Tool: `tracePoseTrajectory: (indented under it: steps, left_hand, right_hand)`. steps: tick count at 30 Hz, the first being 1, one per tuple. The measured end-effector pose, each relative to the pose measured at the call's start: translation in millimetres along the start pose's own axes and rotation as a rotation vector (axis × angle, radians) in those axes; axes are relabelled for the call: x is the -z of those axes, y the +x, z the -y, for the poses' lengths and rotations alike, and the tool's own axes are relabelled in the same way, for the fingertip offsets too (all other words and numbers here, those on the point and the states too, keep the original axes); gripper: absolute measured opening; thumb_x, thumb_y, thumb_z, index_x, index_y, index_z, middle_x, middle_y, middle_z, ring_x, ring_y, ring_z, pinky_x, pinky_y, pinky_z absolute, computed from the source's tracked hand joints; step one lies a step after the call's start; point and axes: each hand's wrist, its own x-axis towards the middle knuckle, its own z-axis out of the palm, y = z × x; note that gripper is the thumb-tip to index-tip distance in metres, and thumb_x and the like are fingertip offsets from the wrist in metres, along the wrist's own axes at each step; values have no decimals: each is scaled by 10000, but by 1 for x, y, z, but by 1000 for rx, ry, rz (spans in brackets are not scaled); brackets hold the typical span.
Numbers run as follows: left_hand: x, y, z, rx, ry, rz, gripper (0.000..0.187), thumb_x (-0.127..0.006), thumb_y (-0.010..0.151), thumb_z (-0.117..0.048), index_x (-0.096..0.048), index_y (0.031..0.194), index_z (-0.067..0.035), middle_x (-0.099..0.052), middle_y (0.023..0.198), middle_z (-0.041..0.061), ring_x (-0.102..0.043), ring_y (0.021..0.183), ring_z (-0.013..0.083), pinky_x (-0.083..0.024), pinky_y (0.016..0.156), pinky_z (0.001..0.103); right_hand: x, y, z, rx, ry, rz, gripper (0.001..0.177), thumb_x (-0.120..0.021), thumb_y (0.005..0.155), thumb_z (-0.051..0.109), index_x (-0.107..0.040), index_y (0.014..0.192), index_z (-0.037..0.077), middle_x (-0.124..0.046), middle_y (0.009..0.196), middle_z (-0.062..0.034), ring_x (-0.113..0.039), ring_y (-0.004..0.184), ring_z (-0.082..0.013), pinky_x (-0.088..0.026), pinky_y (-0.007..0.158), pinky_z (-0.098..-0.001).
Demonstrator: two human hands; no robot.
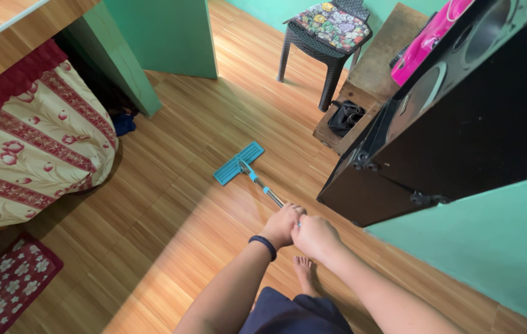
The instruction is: The person mops a wooden floor using a blue flat mop, moving back and forth across the room. They navigate around furniture and a small rug, covering the visible floor area.
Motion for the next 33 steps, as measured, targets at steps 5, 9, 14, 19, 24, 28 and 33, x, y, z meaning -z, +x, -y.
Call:
tracePoseTrajectory:
  steps: [5, 9, 14, 19, 24, 28, 33]
  left_hand:
    - [3, 51, 31, 122, 81, -41, 232, -664, 791, -198, -630, 988, -79, -653, 1076, 129, -582, 1139, 366, -537, 891, 458]
    - [18, 81, 41, 337, 94, -83, 225, -627, 888, -214, -624, 1080, -98, -642, 1206, 115, -556, 1264, 335, -523, 949, 470]
    - [33, 102, 41, 499, 144, -211, 564, -682, 836, -170, -496, 1367, -127, -495, 1487, 100, -446, 1382, 329, -446, 1039, 496]
    - [36, 118, 50, 583, 100, -277, 742, -710, 815, -134, -410, 1494, -136, -430, 1568, 113, -424, 1399, 358, -422, 1110, 461]
    - [35, 116, 61, 570, 31, -374, 701, -744, 871, -231, -426, 1485, -119, -494, 1521, 137, -460, 1415, 358, -388, 1150, 454]
    - [39, 112, 52, 724, -39, -289, 739, -722, 896, -272, -362, 1524, -122, -473, 1534, 133, -447, 1387, 376, -392, 1134, 436]
    - [38, 124, 27, 769, -79, -218, 777, -726, 891, -291, -347, 1549, -126, -502, 1499, 170, -501, 1338, 386, -418, 1123, 438]
  right_hand:
    - [14, 66, -12, 36, 9, 4, 290, -603, 831, 274, -736, 946, 43, -729, 874, -245, -727, 850, -420, -591, 811, -518]
    - [30, 111, -13, 97, 22, -1, 279, -637, 771, 238, -728, 946, 42, -729, 912, -257, -713, 883, -432, -577, 818, -525]
    - [54, 170, -6, 61, 47, 46, 278, -628, 796, 238, -733, 981, 59, -732, 956, -248, -722, 919, -422, -587, 812, -519]
    - [61, 214, -3, 74, 68, 56, 273, -633, 807, 239, -756, 974, 60, -733, 964, -235, -722, 935, -424, -582, 819, -518]
    - [49, 262, 0, 92, -5, 105, 295, -636, 862, 260, -733, 1074, 80, -745, 1043, -196, -726, 1006, -385, -588, 840, -509]
    - [45, 282, 2, 96, -108, 176, 384, -662, 884, 308, -675, 1208, 103, -719, 1168, -177, -686, 1117, -362, -572, 903, -498]
    - [89, 260, -20, 83, -141, 156, 411, -548, 924, 224, -619, 1329, 200, -720, 1177, -194, -696, 1115, -387, -559, 927, -516]
